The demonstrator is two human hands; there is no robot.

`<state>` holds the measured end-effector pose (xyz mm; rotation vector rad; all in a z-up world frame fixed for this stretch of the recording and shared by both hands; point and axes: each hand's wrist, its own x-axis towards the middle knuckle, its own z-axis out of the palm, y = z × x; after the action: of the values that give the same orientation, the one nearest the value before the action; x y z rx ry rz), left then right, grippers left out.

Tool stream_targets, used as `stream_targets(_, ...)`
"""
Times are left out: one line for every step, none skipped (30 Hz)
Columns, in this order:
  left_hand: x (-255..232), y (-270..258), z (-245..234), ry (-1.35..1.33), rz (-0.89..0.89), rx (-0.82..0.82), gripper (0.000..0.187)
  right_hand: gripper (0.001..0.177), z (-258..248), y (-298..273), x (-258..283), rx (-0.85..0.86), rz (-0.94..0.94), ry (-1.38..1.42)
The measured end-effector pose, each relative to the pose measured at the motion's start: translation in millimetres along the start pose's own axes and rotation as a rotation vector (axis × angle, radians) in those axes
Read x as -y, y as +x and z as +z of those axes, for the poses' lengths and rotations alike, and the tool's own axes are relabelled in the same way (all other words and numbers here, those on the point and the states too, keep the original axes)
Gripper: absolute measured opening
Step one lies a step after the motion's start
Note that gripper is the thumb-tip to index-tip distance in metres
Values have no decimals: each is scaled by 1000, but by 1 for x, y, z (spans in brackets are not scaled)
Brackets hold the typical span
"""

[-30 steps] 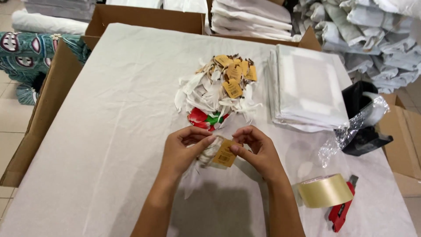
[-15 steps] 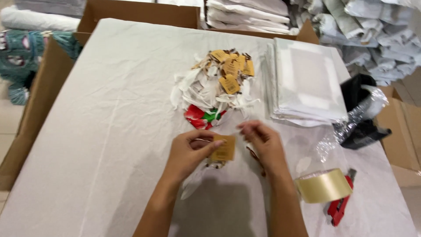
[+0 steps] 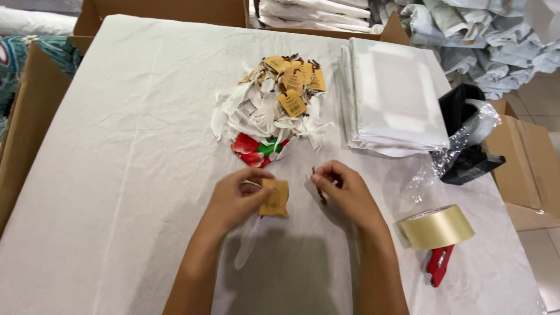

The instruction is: Attaching cardboard tags to small dreamcatchers by threading strings

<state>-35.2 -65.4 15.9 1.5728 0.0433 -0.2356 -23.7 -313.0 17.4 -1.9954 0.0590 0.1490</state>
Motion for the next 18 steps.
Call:
stream_targets(0, 0, 0, 0, -2, -7, 38, 16, 1, -4, 9, 7, -2, 1)
stream_targets(0, -1, 0, 231, 104, 33, 34, 16, 2, -8, 17, 24, 14, 127)
stream_targets(1, -1, 0, 461, 208, 73, 31, 15, 3, -13, 26, 40, 30, 253)
stream_targets(-2, -2, 2, 463, 208, 69, 31, 15, 6, -9, 18, 44, 27, 254)
stream_targets(-5, -2, 3, 515, 318, 18, 33, 17, 8, -5, 11, 42, 4, 334)
stream_targets(-8, -3, 5, 564, 427, -35, 36, 20, 10, -1, 4, 41, -19, 411)
stream_targets(-5, -3, 9, 564, 426, -40, 36, 20, 13, -2, 5, 45, -20, 410)
stream_targets(-2, -2, 12, 454, 462, 1, 38, 21, 17, -2, 5, 40, -37, 461)
stream_targets(0, -1, 16, 344, 498, 42, 39, 21, 21, -2, 6, 34, -53, 513)
stream_targets(-1, -2, 18, 346, 493, 39, 39, 21, 23, -4, 8, 39, -50, 515)
stream_targets(-2, -4, 21, 330, 489, 56, 37, 20, 26, -6, 10, 45, -52, 551)
stream_targets(-4, -3, 23, 314, 492, 74, 35, 18, 28, -6, 13, 48, -60, 586)
stream_targets(-5, -3, 24, 317, 494, 71, 35, 18, 28, -5, 13, 50, -63, 588)
stream_targets(-4, -3, 24, 338, 521, 69, 22, 18, 29, -4, 12, 41, -69, 611)
stream_targets(-3, -2, 25, 359, 547, 66, 13, 18, 29, -3, 10, 32, -74, 633)
stream_targets(-4, -1, 23, 360, 545, 67, 13, 18, 28, -2, 8, 32, -72, 635)
stream_targets(-4, 0, 21, 355, 556, 86, 14, 19, 28, -1, 6, 10, -80, 648)
stream_targets(-4, 1, 19, 348, 567, 105, 16, 22, 27, 0, 4, -12, -87, 661)
